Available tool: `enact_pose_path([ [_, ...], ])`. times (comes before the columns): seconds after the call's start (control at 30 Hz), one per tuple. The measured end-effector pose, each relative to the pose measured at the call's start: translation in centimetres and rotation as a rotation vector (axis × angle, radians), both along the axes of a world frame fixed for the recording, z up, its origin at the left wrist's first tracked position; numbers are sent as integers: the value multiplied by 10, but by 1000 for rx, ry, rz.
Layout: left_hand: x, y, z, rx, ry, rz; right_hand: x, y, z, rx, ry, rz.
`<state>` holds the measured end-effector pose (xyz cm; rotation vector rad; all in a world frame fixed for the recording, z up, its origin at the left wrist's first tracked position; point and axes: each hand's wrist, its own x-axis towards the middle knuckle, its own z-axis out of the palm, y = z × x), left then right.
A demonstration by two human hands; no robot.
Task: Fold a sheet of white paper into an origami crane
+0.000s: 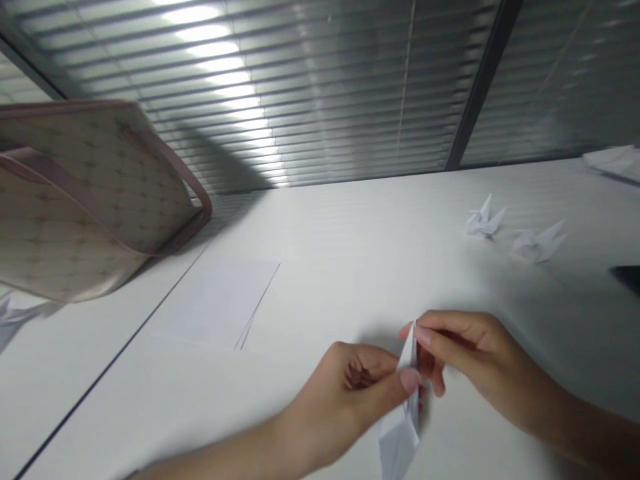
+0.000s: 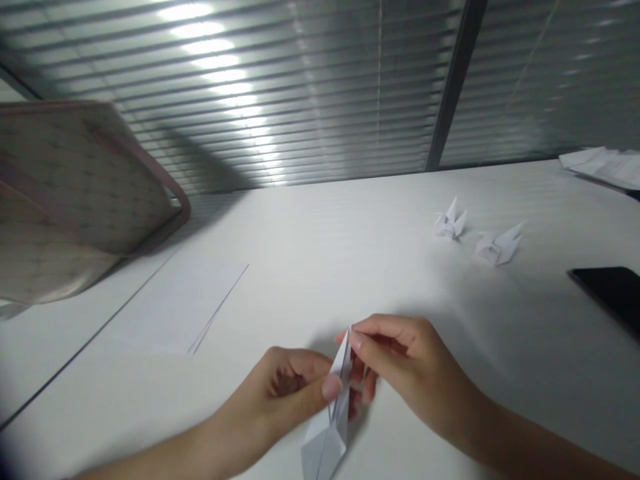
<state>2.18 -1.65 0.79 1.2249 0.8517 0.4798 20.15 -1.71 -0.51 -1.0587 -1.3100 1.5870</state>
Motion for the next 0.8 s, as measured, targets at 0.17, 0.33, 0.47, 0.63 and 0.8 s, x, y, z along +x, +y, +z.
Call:
enact_pose_path([
  [0.17,4,4,-1,-94,-146,-11,-5,2,0,14,-28,-12],
  [0.33,4,2,-5,-114,-140,32,-3,3,-7,-80,8,-15],
  [0.47,2,3,-7,-130,-116,27,-1,1,-8,-40,10,5],
  [0.63,1,4,-5,-157,-168,-30,0,0,-8,45,-49,4],
  [0.8,3,3,-5,-187,-221,-45,-1,-1,-8,76,-63,-2],
])
